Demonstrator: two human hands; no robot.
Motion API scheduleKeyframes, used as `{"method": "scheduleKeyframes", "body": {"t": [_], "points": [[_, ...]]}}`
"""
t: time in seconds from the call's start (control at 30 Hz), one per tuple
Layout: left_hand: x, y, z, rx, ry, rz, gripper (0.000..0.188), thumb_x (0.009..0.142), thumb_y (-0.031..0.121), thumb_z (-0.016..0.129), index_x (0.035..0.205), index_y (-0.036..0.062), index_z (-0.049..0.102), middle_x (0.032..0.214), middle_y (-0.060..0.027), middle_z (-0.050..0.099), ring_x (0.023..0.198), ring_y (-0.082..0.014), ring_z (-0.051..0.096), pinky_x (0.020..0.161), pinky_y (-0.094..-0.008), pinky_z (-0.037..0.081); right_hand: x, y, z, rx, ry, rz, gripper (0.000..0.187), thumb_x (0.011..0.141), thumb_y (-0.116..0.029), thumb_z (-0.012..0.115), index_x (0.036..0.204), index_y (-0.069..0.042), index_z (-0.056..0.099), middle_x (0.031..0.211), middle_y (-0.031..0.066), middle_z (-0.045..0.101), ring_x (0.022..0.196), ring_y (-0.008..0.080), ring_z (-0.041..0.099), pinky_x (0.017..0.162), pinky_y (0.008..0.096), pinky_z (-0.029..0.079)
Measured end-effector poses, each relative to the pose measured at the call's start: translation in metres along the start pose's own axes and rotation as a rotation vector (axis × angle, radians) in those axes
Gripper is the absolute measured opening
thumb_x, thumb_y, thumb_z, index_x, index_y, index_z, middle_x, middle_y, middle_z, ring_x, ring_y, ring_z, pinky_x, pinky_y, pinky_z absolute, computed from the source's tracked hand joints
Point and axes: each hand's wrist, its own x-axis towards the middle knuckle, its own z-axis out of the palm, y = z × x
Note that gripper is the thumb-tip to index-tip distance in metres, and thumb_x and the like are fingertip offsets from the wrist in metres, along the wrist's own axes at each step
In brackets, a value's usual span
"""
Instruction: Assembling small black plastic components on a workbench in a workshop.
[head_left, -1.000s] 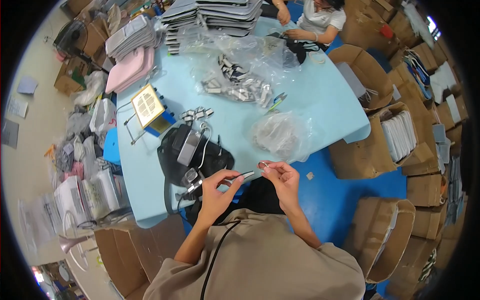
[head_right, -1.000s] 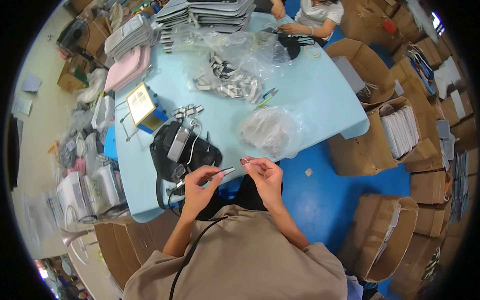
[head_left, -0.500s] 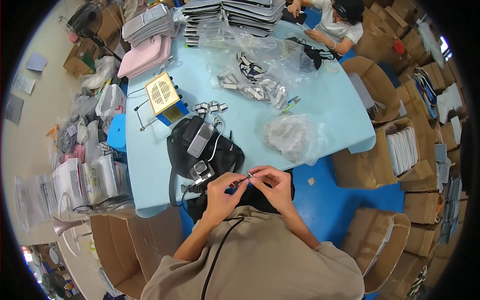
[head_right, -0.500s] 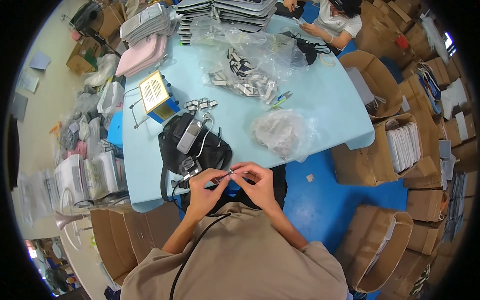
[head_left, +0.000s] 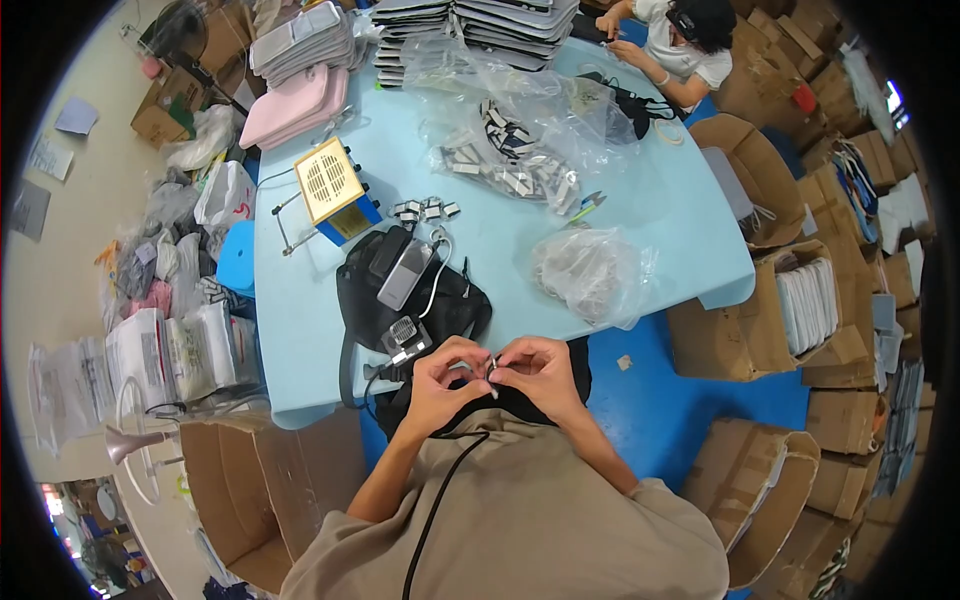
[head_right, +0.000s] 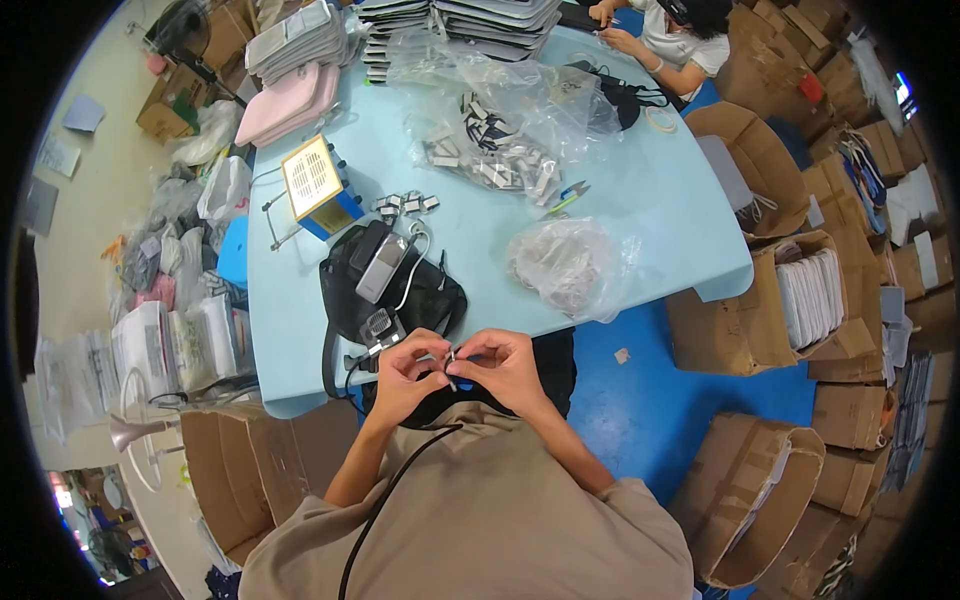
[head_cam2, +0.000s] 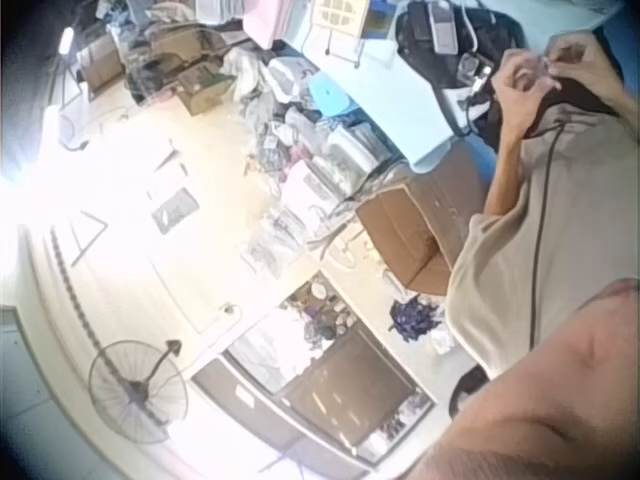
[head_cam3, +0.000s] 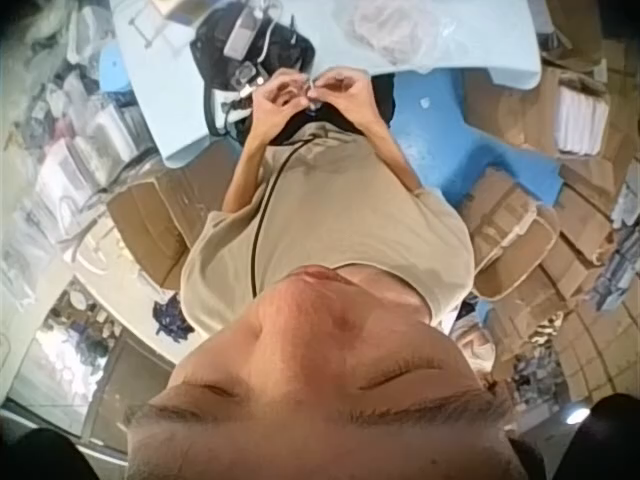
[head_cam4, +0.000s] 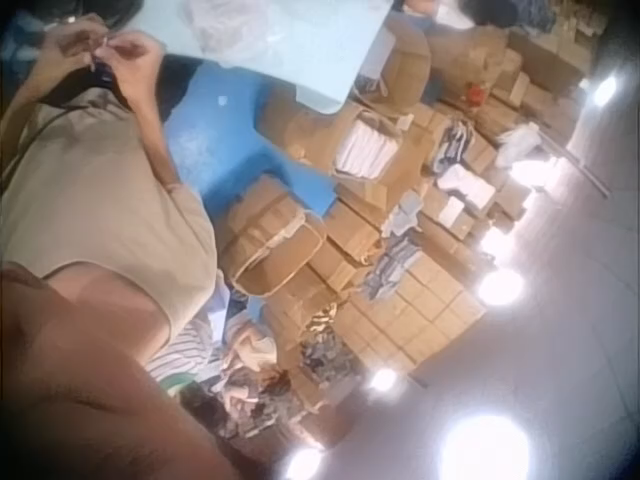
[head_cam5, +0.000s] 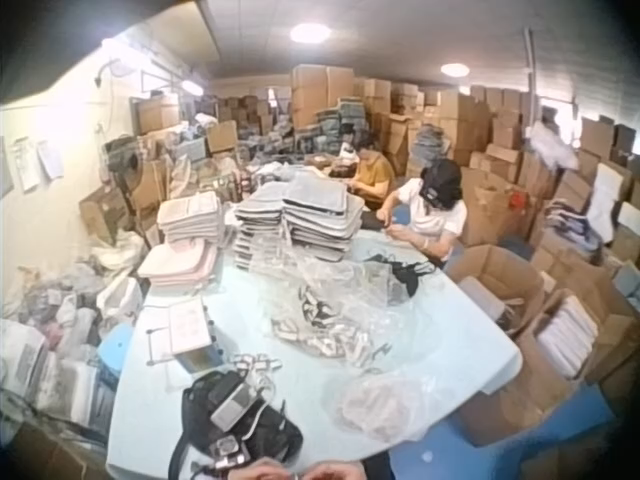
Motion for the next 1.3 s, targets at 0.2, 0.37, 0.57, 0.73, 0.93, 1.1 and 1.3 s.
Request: {"method": "scheduleKeyframes", "body": {"t": [0.2, 0.37, 0.57, 0.73, 0.93, 1.1, 1.3], "points": [[0.003, 0.001, 0.005, -0.080, 0.008, 0.011, 0.041, 0.084, 0.004, 0.083, 0.120, -0.0010, 0.067, 0.117, -0.0057, 0.061, 0.103, -0.0130, 0.060, 0.084, -0.0280, 0.053, 0.005, -0.009, 0.011, -0.063, 0.090, -0.038, 0.016, 0.084, 0.004, 0.082, 0.094, 0.005, 0.069, 0.092, 0.0116, 0.075, 0.087, 0.0149, 0.073, 0.077, 0.0254, 0.059], [0.000, -0.015, -0.012, -0.181, -0.097, 0.045, 0.023, 0.086, 0.002, 0.081, 0.101, 0.0008, 0.064, 0.114, -0.0067, 0.061, 0.106, -0.0139, 0.059, 0.090, -0.0291, 0.051, 0.005, 0.002, 0.011, -0.217, 0.038, -0.183, 0.020, 0.084, 0.005, 0.081, 0.102, 0.006, 0.072, 0.091, 0.0108, 0.073, 0.084, 0.0144, 0.071, 0.075, 0.0255, 0.059], [0.006, 0.006, 0.001, -0.145, 0.090, 0.096, 0.017, 0.088, -0.007, 0.074, 0.093, -0.0001, 0.058, 0.103, -0.0106, 0.064, 0.104, -0.0165, 0.060, 0.092, -0.0304, 0.051, 0.001, -0.003, 0.027, -0.176, 0.157, -0.273, 0.020, 0.085, 0.008, 0.078, 0.104, 0.005, 0.074, 0.094, 0.0101, 0.072, 0.088, 0.0153, 0.071, 0.076, 0.0252, 0.058], [0.001, -0.001, -0.004, -0.146, 0.122, 0.099, 0.018, 0.088, -0.009, 0.073, 0.093, 0.0000, 0.059, 0.106, -0.0111, 0.064, 0.098, -0.0151, 0.062, 0.089, -0.0289, 0.052, -0.001, -0.008, 0.024, -0.323, 0.088, -0.291, 0.022, 0.084, 0.007, 0.079, 0.105, 0.005, 0.075, 0.101, 0.0119, 0.073, 0.092, 0.0168, 0.071, 0.080, 0.0273, 0.058], [-0.002, -0.001, -0.004, -0.182, 0.128, 0.067, 0.019, 0.087, -0.009, 0.075, 0.102, -0.0024, 0.063, 0.108, -0.0113, 0.068, 0.096, -0.0127, 0.065, 0.085, -0.0270, 0.054, -0.002, -0.002, 0.018, -0.278, 0.013, -0.255, 0.023, 0.083, 0.010, 0.077, 0.106, 0.004, 0.075, 0.108, 0.0145, 0.073, 0.095, 0.0176, 0.071, 0.082, 0.0271, 0.057], [-0.007, -0.005, -0.008, -0.112, 0.124, 0.049, 0.023, 0.089, -0.007, 0.075, 0.111, -0.0067, 0.070, 0.108, -0.0110, 0.072, 0.094, -0.0126, 0.067, 0.086, -0.0266, 0.055, -0.002, -0.004, 0.017, -0.200, -0.003, -0.216, 0.020, 0.084, 0.013, 0.075, 0.102, 0.005, 0.075, 0.106, 0.0142, 0.072, 0.094, 0.0172, 0.070, 0.081, 0.0271, 0.057], [-0.009, 0.001, -0.005, -0.083, 0.099, -0.008, 0.021, 0.091, -0.006, 0.073, 0.112, -0.0069, 0.071, 0.110, -0.0119, 0.072, 0.098, -0.0137, 0.068, 0.090, -0.0277, 0.055, -0.004, 0.003, 0.014, -0.199, 0.003, -0.242, 0.021, 0.083, 0.014, 0.076, 0.101, 0.005, 0.075, 0.101, 0.0136, 0.071, 0.092, 0.0170, 0.069, 0.079, 0.0273, 0.058]]}}
